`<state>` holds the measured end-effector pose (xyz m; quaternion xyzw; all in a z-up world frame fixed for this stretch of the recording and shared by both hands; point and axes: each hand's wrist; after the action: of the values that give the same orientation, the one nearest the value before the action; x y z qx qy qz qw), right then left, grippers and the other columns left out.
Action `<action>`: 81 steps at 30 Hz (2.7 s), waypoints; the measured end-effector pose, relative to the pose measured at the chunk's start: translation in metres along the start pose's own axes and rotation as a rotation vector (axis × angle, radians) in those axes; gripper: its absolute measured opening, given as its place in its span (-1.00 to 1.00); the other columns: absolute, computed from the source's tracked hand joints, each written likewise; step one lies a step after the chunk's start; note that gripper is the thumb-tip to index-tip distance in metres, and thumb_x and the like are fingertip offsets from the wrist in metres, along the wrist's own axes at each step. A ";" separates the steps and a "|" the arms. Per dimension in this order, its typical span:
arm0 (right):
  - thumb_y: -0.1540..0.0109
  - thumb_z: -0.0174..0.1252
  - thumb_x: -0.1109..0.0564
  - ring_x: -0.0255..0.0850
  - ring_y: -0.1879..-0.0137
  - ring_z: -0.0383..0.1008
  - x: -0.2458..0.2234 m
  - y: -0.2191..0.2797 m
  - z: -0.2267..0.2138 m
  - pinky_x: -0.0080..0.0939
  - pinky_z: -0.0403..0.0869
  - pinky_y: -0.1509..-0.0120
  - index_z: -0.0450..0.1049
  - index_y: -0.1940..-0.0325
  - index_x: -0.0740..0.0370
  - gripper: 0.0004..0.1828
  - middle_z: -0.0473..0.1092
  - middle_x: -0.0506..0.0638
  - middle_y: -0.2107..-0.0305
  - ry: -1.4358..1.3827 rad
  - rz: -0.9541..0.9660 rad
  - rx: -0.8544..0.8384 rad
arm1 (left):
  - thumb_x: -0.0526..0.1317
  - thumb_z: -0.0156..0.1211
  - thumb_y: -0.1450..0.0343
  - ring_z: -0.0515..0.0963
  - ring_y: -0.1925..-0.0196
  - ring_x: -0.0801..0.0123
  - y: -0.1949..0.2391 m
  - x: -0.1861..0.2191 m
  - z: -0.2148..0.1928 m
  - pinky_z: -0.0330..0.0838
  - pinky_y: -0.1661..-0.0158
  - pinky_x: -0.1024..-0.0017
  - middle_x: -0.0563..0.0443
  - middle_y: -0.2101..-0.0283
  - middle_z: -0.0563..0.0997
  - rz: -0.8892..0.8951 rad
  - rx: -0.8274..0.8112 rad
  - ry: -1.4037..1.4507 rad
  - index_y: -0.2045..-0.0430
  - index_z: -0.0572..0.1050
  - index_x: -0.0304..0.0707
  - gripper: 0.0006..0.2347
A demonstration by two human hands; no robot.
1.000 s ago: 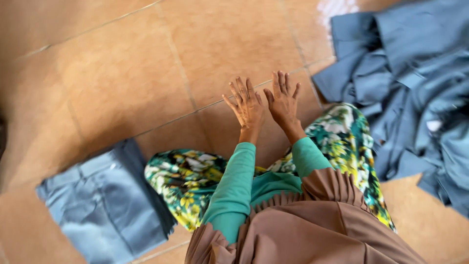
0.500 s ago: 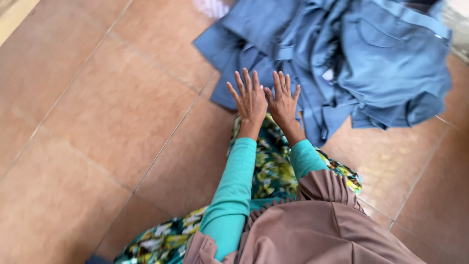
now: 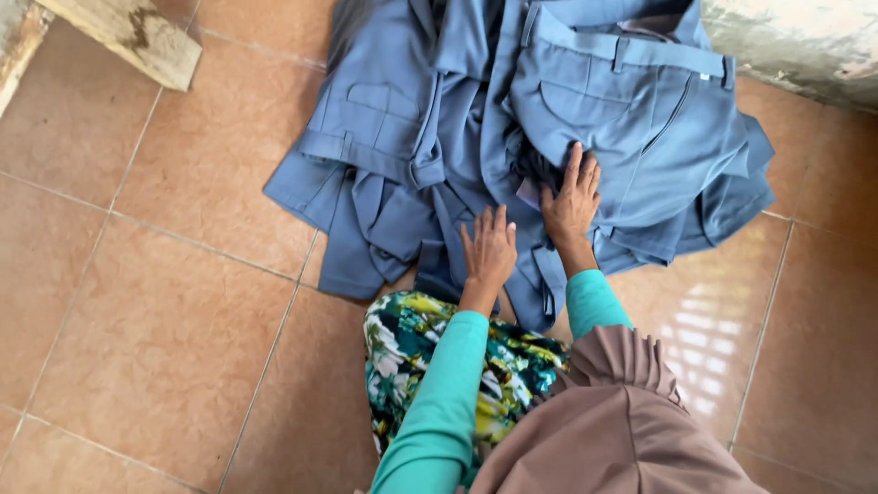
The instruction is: The person sits on a tiled floor and folds multiple pairs of grey trousers by hand. They smooth each pair, fold the legs, then fold the garment in half and place it on a growing stack to the left.
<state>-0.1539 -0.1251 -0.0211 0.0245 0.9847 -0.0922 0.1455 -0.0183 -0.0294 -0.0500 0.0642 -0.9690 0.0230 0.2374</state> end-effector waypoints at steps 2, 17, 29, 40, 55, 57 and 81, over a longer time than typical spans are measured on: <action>-0.14 0.22 0.13 0.12 -0.38 0.20 0.013 -0.016 0.037 0.14 0.39 -0.29 0.05 -0.57 0.06 -0.08 0.17 0.21 -0.25 -0.109 -0.094 0.172 | 0.03 -0.21 -0.59 0.49 -0.29 -0.05 -0.019 0.000 -0.007 0.27 -0.18 -0.18 -0.24 -0.26 0.46 -0.044 0.012 0.113 -0.33 0.30 -0.08 -0.57; -0.21 0.19 0.21 0.03 -0.37 0.37 -0.128 0.137 0.021 0.03 0.38 -0.40 0.50 -0.24 0.10 -0.52 0.40 0.06 -0.21 -0.842 -0.417 -0.404 | 0.01 0.23 -0.42 0.69 0.10 -0.09 -0.059 -0.158 -0.014 0.58 0.13 0.03 -0.18 0.22 0.68 -0.644 0.339 0.199 0.15 0.57 -0.14 -0.72; -0.24 0.18 0.50 0.10 -0.07 0.48 -0.016 0.042 -0.105 -0.01 0.50 -0.02 0.49 -0.18 0.27 -0.56 0.42 0.21 -0.01 -0.822 -0.378 0.120 | -0.31 0.22 -0.42 0.57 -0.07 0.12 -0.023 -0.058 -0.125 0.50 0.08 0.17 0.05 0.01 0.53 -0.076 0.401 0.201 -0.02 0.45 -0.01 -0.71; -0.17 0.39 0.16 0.08 -0.16 0.48 0.011 -0.011 -0.046 0.04 0.47 -0.21 0.46 -0.36 0.00 -0.35 0.48 0.15 -0.05 -0.613 -0.143 -0.234 | -0.30 -0.03 -0.35 0.73 0.25 0.00 -0.002 -0.023 0.001 0.63 0.18 0.02 -0.04 -0.22 0.41 0.134 -0.255 -0.006 -0.39 0.06 0.05 -0.38; -0.37 0.27 -0.07 -0.27 0.32 0.38 -0.221 0.011 -0.069 -0.14 0.38 0.18 0.53 0.01 0.16 -0.72 0.48 -0.04 0.40 -0.733 -0.433 -0.039 | -0.46 -0.10 -0.35 0.48 -0.04 0.37 0.089 -0.259 -0.253 0.41 0.05 0.49 -0.04 0.06 0.50 -0.141 0.635 1.042 0.48 0.50 -0.25 -0.83; -0.35 0.29 -0.05 -0.24 0.29 0.38 -0.283 0.048 -0.068 -0.13 0.35 0.17 0.48 -0.02 0.18 -0.69 0.46 -0.05 0.33 -0.866 -0.576 -0.160 | -0.49 -0.10 -0.25 0.46 0.27 0.45 0.117 -0.298 -0.240 0.30 0.34 0.55 0.03 0.19 0.51 -0.371 0.789 1.344 0.57 0.48 -0.24 -0.82; -0.20 0.28 -0.10 0.06 -0.54 0.05 -0.324 0.265 -0.007 0.42 0.14 -0.31 -0.13 -0.64 -0.24 0.03 0.12 0.15 -0.43 0.291 -1.238 -0.602 | 0.01 0.61 -0.06 0.51 -0.29 0.06 0.171 -0.355 -0.119 0.36 -0.30 0.20 -0.14 -0.22 0.54 -1.380 1.065 0.710 -0.22 0.33 0.13 -0.21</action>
<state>0.1741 0.1296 0.0334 -0.5695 0.8101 0.1227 -0.0665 0.3247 0.1894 -0.1117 0.7137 -0.4496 0.3355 0.4195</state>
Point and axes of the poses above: each hand's wrist, its own y-axis away from the middle knuckle, its own z-axis out of the palm, x = y × z
